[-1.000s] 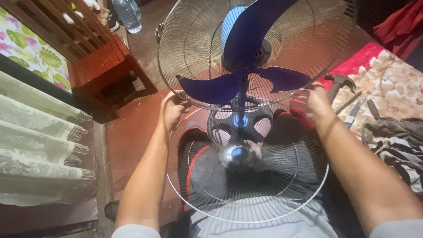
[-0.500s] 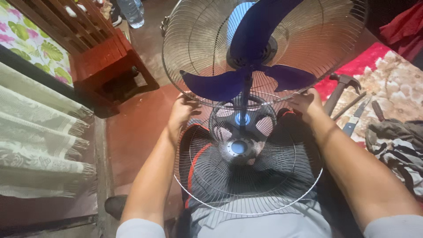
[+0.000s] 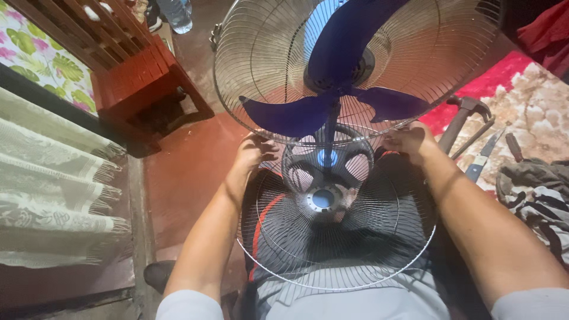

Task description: The person wipes the fan blades with a cloth, then attaches the front wire cage to the fan, aligning and securing it in place.

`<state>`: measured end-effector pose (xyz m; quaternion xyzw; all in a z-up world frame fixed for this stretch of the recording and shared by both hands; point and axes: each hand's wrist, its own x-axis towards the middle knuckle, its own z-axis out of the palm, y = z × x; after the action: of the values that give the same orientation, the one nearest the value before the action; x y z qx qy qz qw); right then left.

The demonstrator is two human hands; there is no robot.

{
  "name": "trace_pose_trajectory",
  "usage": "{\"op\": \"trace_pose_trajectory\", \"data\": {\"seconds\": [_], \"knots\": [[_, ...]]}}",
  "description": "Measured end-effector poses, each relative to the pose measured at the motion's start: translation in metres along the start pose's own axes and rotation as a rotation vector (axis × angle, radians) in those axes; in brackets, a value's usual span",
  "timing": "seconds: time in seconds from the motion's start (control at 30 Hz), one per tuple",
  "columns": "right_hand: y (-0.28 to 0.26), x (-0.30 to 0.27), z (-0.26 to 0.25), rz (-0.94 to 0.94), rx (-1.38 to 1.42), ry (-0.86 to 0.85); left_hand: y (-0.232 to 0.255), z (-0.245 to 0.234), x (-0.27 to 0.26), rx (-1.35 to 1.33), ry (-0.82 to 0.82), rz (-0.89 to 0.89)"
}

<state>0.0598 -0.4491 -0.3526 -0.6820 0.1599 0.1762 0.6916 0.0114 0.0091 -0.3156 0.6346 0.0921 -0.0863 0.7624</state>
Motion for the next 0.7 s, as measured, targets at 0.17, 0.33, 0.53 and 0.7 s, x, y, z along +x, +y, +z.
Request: {"op": "trace_pose_trajectory", "data": {"seconds": [0.17, 0.33, 0.53, 0.7], "knots": [[0.012, 0.016, 0.000, 0.024, 0.051, -0.054, -0.025, -0.001, 0.022, 0.196, -0.042, -0.094], [0.030, 0.018, 0.019, -0.080, 0.208, -0.083, -0.029, 0.000, 0.024, 0.241, -0.048, -0.071], [0.042, 0.015, 0.025, -0.131, 0.313, -0.176, -0.011, 0.009, 0.004, 0.286, -0.079, -0.057], [0.039, 0.010, 0.034, -0.084, 0.359, -0.344, -0.003, 0.013, -0.005, 0.304, -0.117, -0.017]]}}
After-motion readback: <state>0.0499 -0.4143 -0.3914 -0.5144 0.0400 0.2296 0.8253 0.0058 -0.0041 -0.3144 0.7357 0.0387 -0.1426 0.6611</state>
